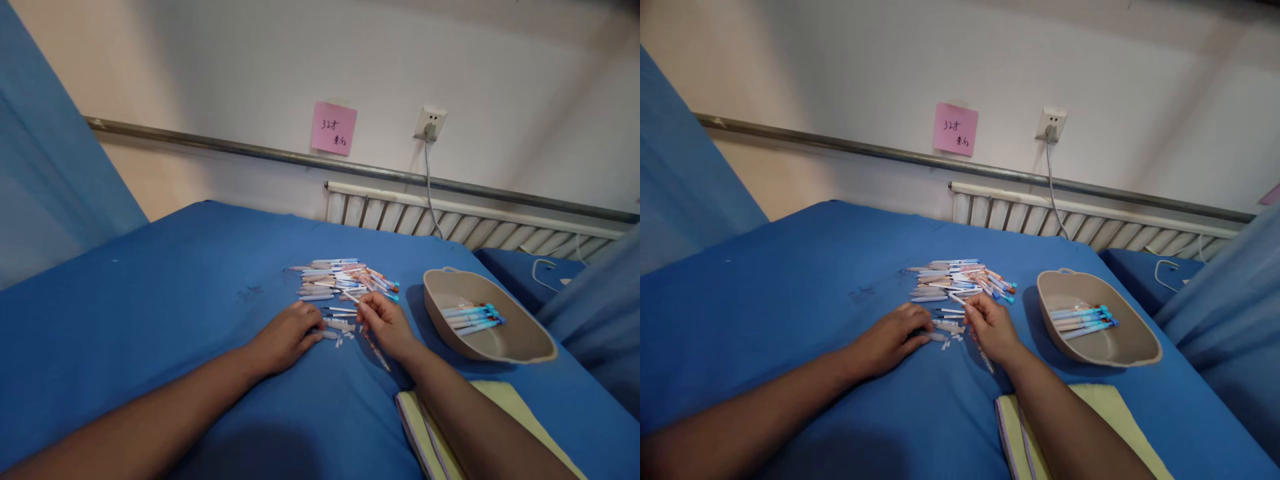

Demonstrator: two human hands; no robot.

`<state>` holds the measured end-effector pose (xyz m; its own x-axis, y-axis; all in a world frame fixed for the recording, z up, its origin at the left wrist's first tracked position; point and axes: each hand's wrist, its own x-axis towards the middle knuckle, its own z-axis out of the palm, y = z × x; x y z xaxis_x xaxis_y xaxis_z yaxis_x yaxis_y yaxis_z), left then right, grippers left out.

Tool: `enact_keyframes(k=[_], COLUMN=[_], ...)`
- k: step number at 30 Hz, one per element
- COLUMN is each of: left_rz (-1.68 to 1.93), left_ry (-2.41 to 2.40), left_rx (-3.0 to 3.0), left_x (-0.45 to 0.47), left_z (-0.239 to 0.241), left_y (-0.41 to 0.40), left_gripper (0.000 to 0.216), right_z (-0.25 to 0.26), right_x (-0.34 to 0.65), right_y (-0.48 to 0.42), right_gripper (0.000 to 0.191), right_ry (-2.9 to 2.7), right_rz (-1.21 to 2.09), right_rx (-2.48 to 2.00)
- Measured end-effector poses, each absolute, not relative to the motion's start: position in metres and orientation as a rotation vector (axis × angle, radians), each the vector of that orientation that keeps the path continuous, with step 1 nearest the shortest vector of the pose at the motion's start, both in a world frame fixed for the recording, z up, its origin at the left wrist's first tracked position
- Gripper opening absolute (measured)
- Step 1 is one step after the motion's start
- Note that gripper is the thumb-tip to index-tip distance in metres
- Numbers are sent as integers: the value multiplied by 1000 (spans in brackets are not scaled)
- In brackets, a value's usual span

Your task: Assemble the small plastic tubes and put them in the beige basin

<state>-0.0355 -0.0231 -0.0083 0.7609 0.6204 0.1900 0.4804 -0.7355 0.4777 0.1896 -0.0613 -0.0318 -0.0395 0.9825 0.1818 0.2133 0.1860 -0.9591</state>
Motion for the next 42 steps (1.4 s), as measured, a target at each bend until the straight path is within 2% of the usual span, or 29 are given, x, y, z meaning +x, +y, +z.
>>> enact_keyframes(k=[7,11,31,42], left_rz=[804,955,949,953], left_ry=[1126,1113,1143,1136], left_rx=[2123,2030,2018,2132], left_x=[-38,-40,-42,-40], left_z=[-5,-8,-11,-4], left_y=[-11,-7,-8,-13], left_gripper=[21,23,25,20], right_z=[-31,-30,-29,-26], right_x=[193,196,198,201], right_y=[-62,-62,-65,-62], right_gripper=[24,21,19,17], right_ry=[-1560,-1621,-1662,-1820], right_rz=[882,810,791,523], right_rx=[-1244,-1261,-1298,-1272])
